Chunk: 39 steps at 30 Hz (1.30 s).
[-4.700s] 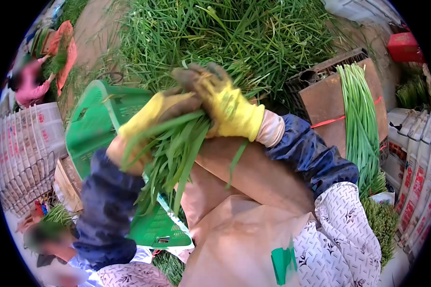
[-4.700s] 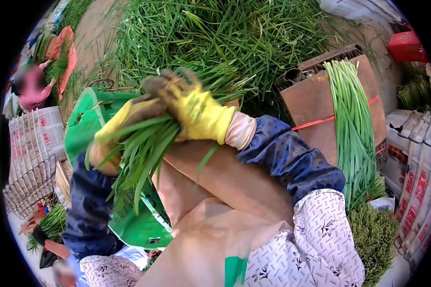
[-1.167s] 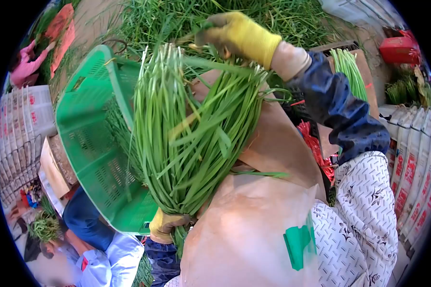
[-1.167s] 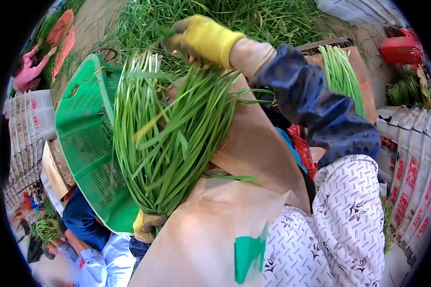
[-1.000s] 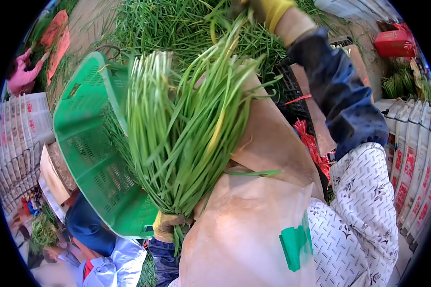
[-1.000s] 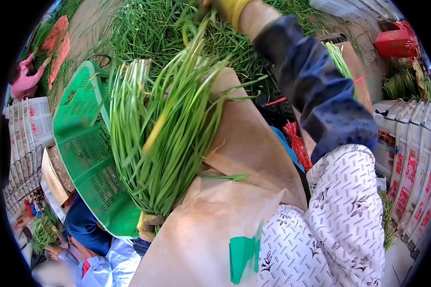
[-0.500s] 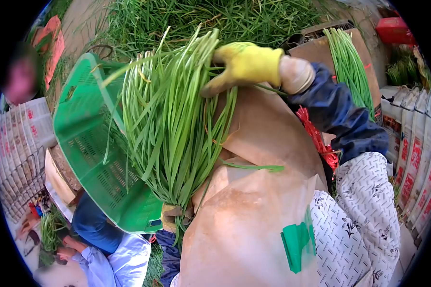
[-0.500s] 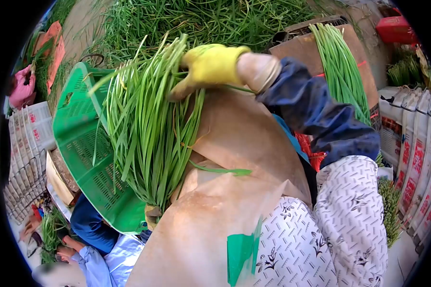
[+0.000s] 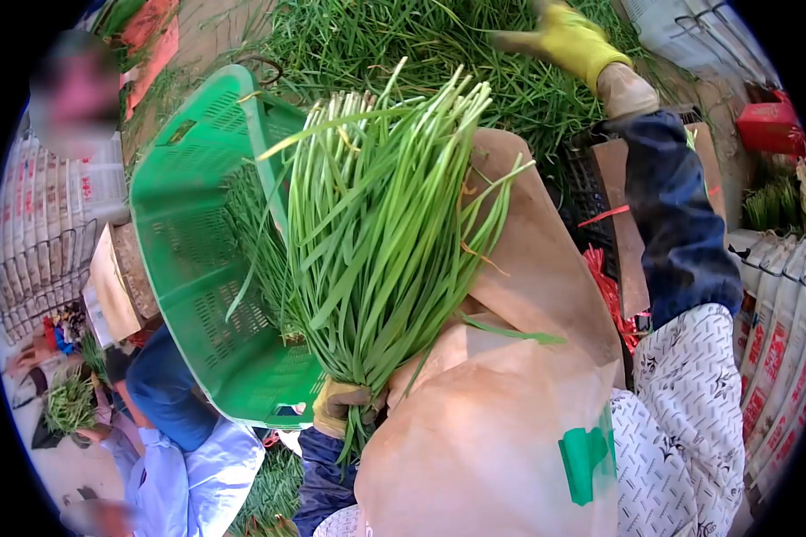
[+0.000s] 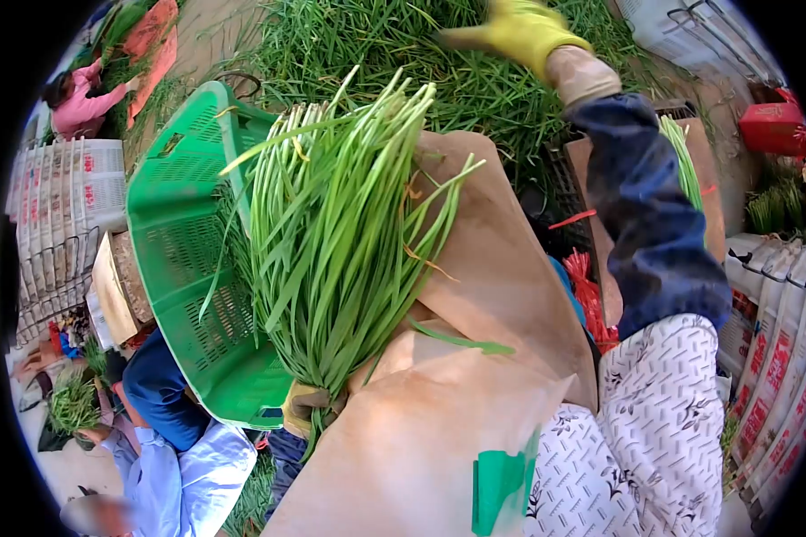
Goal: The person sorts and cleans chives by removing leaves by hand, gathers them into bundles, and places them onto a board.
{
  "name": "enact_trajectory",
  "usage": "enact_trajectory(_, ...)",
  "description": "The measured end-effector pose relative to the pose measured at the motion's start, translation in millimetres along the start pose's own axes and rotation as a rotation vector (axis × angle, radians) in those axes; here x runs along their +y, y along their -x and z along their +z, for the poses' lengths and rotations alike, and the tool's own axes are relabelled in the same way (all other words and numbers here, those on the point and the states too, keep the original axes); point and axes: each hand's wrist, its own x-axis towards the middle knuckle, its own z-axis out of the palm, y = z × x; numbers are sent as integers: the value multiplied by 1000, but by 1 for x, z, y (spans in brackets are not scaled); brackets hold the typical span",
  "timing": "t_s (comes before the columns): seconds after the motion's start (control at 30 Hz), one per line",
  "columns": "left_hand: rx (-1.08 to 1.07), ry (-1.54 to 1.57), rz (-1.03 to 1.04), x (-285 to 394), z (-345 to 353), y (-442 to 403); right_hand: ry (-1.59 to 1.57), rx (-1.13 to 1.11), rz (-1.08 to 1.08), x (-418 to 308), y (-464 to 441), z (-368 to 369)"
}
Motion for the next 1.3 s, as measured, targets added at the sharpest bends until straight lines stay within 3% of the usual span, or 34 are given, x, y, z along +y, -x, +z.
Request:
enact_trajectory(0.07, -1, 26, 39, 3, 13, 0, -360, -272, -203, -36, -3, 22)
enact_trajectory(0.13, 70, -225, 2, 10, 15, 3, -82, -615, -270, -85, 16, 36)
enact_trajectory(0.2, 76, -277, 73, 13, 23, 3, 56, -604, -386, -100, 24, 66)
enact_trajectory(0.3, 125, -213, 79, 9, 28, 13, -147, -437, -395, -83, 10, 86)
enact_trajectory(0.33, 115, -152, 61, 9, 23, 11, -105, -451, -351, -77, 1, 81)
enact_trajectory(0.4, 76, -76, 54, 4, 15, 10, -13, -229, -376, -47, -14, 77)
enact_trajectory(0.47, 46, -35, 51, 2, 9, 8, 74, -11, -186, 15, -59, 73)
enact_trajectory(0.53, 25, -9, 47, 0, 5, 8, 376, 164, 8, 101, -97, 64)
enact_trajectory(0.6, 17, 5, 43, 0, 2, 12, 545, 248, -32, 36, -19, 18)
enact_trajectory(0.67, 11, 18, 38, -2, 1, 14, 225, 45, -334, 13, 22, 12)
enact_trajectory(0.73, 4, 25, 32, -1, 0, 13, 262, -587, -344, -20, 54, 18)
enact_trajectory(0.8, -6, 12, 24, 0, 1, 13, 147, -676, -275, -38, 70, 43)
enact_trajectory(0.87, -4, 8, 19, 1, 0, 14, -100, -496, -268, -46, 71, 66)
enact_trajectory(0.9, 1, 8, 15, 1, 1, 15, -489, -571, -109, -46, 71, 71)
enact_trajectory(0.93, -4, 2, 16, 2, 2, 14, -792, -637, -86, -49, 68, 80)
enact_trajectory(1.03, -10, -13, 12, 4, 4, 15, -956, -664, -97, -43, 72, 63)
enact_trajectory(1.07, -10, -9, 13, 3, 5, 15, -922, -641, -1, -41, 74, 58)
enact_trajectory(1.1, -8, -8, 12, 3, 6, 16, -1210, -674, 153, -31, 74, 64)
enact_trajectory(1.13, -7, -9, 14, 3, 5, 15, -1213, -586, 268, -33, 76, 56)
enact_trajectory(1.23, -15, -5, 16, 3, 5, 15, -1107, -476, 102, -13, 67, 53)
enact_trajectory(1.3, -24, -5, 15, 4, 4, 14, -1017, -452, 127, -2, 50, 47)
